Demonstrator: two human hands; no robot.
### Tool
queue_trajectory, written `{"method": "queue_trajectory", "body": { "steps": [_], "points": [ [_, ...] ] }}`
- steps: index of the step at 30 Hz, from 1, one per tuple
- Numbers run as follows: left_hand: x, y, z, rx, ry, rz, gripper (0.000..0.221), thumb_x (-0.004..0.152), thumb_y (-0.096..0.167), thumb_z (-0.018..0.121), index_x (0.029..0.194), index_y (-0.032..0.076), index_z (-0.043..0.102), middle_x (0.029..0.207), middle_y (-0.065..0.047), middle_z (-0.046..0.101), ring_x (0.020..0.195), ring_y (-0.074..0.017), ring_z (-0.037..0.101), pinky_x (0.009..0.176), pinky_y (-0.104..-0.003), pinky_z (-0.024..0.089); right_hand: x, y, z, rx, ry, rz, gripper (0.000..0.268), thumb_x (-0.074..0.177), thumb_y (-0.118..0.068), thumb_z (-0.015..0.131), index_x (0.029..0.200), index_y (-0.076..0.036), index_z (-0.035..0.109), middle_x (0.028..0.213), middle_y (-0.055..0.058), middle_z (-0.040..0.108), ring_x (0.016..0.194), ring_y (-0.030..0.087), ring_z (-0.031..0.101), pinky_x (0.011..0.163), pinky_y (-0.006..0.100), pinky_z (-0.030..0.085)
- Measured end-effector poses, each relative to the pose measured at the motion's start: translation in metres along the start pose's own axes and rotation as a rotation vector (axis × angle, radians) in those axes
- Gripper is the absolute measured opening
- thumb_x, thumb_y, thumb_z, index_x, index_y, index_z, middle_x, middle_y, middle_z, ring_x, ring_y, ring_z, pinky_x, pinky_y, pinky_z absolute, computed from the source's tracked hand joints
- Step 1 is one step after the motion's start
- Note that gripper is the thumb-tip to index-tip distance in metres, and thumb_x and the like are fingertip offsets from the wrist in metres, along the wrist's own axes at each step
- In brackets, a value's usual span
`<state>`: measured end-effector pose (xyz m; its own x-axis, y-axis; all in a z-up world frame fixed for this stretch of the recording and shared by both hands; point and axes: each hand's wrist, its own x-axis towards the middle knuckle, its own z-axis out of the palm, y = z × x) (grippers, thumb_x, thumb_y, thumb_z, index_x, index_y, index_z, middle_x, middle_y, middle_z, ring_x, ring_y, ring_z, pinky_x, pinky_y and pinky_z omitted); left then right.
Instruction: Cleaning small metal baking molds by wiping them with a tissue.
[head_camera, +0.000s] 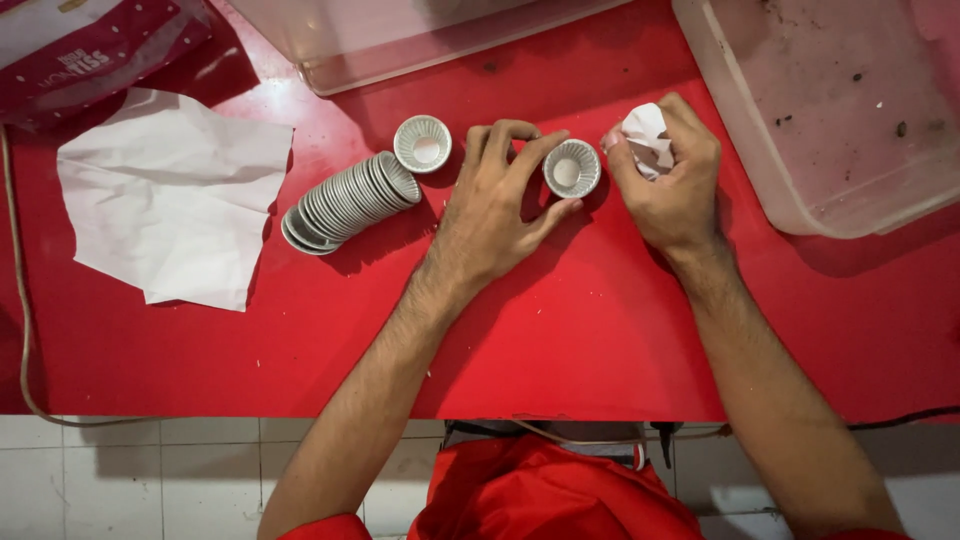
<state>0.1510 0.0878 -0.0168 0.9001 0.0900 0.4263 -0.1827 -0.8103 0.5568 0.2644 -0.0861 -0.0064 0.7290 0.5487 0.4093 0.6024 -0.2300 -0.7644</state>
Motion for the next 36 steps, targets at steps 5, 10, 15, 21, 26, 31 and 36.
{"method": "queue_trajectory", "body": {
  "steps": [5, 10, 15, 21, 26, 31, 36],
  "points": [
    [0.0, 0.0, 0.0, 0.014, -0.003, -0.004, 0.061, 0.092, 0.038, 0.084, 0.136, 0.007, 0.056, 0.124, -0.014, 0.053, 0.11, -0.0302, 0.048, 0.096, -0.043, 0.052, 0.001, 0.0, 0.0, -0.012, -0.011, 0.005, 0.013, 0.106, 0.0, 0.07, 0.093, 0.0, 0.066, 0.089, 0.006, 0.052, 0.071, 0.014, 0.048, 0.059, 0.028, 0.039],
    [0.0, 0.002, -0.001, 0.01, -0.008, -0.004, 0.06, 0.092, 0.036, 0.084, 0.136, 0.006, 0.056, 0.124, -0.015, 0.053, 0.111, -0.0305, 0.048, 0.096, -0.043, 0.052, 0.001, -0.001, 0.0, -0.037, -0.037, 0.013, 0.013, 0.106, -0.001, 0.069, 0.093, 0.0, 0.066, 0.088, 0.005, 0.05, 0.072, 0.015, 0.048, 0.06, 0.029, 0.039],
    [-0.001, 0.0, 0.0, 0.022, 0.002, 0.012, 0.061, 0.092, 0.037, 0.083, 0.136, 0.005, 0.055, 0.123, -0.015, 0.053, 0.11, -0.0312, 0.049, 0.096, -0.043, 0.052, 0.001, -0.002, 0.0, -0.056, -0.036, 0.018, 0.013, 0.106, -0.003, 0.069, 0.094, 0.0, 0.067, 0.088, 0.005, 0.051, 0.071, 0.014, 0.048, 0.058, 0.029, 0.039],
    [-0.001, 0.001, 0.0, 0.045, 0.001, 0.012, 0.063, 0.092, 0.04, 0.083, 0.137, 0.005, 0.055, 0.124, -0.015, 0.053, 0.11, -0.0314, 0.049, 0.098, -0.043, 0.051, 0.001, -0.002, 0.0, -0.053, -0.04, 0.002, 0.012, 0.107, -0.002, 0.069, 0.096, 0.0, 0.067, 0.09, 0.006, 0.053, 0.072, 0.014, 0.05, 0.059, 0.028, 0.041],
    [0.0, 0.004, -0.007, 0.08, 0.025, 0.019, 0.065, 0.093, 0.048, 0.079, 0.137, 0.005, 0.057, 0.122, -0.015, 0.055, 0.11, -0.0302, 0.049, 0.101, -0.043, 0.047, 0.001, -0.002, -0.001, -0.056, -0.045, -0.001, 0.012, 0.107, -0.002, 0.069, 0.095, 0.0, 0.067, 0.089, 0.006, 0.053, 0.071, 0.014, 0.049, 0.059, 0.029, 0.041],
    [0.005, 0.005, -0.031, 0.228, 0.176, -0.04, 0.057, 0.099, 0.035, 0.082, 0.142, 0.007, 0.056, 0.128, -0.015, 0.056, 0.12, -0.0288, 0.051, 0.108, -0.042, 0.038, 0.002, -0.004, -0.001, -0.032, -0.03, 0.023, 0.013, 0.106, -0.001, 0.069, 0.094, 0.0, 0.066, 0.09, 0.006, 0.052, 0.072, 0.014, 0.047, 0.059, 0.029, 0.038],
    [0.004, 0.014, -0.064, 0.364, 0.312, -0.32, 0.061, 0.092, 0.033, 0.089, 0.139, 0.014, 0.056, 0.139, -0.011, 0.044, 0.131, -0.0318, 0.037, 0.093, -0.051, 0.052, 0.002, -0.003, -0.001, -0.034, -0.036, 0.046, 0.017, 0.107, -0.003, 0.068, 0.091, -0.002, 0.062, 0.087, 0.004, 0.05, 0.072, 0.014, 0.047, 0.06, 0.029, 0.037]
  ]
}}
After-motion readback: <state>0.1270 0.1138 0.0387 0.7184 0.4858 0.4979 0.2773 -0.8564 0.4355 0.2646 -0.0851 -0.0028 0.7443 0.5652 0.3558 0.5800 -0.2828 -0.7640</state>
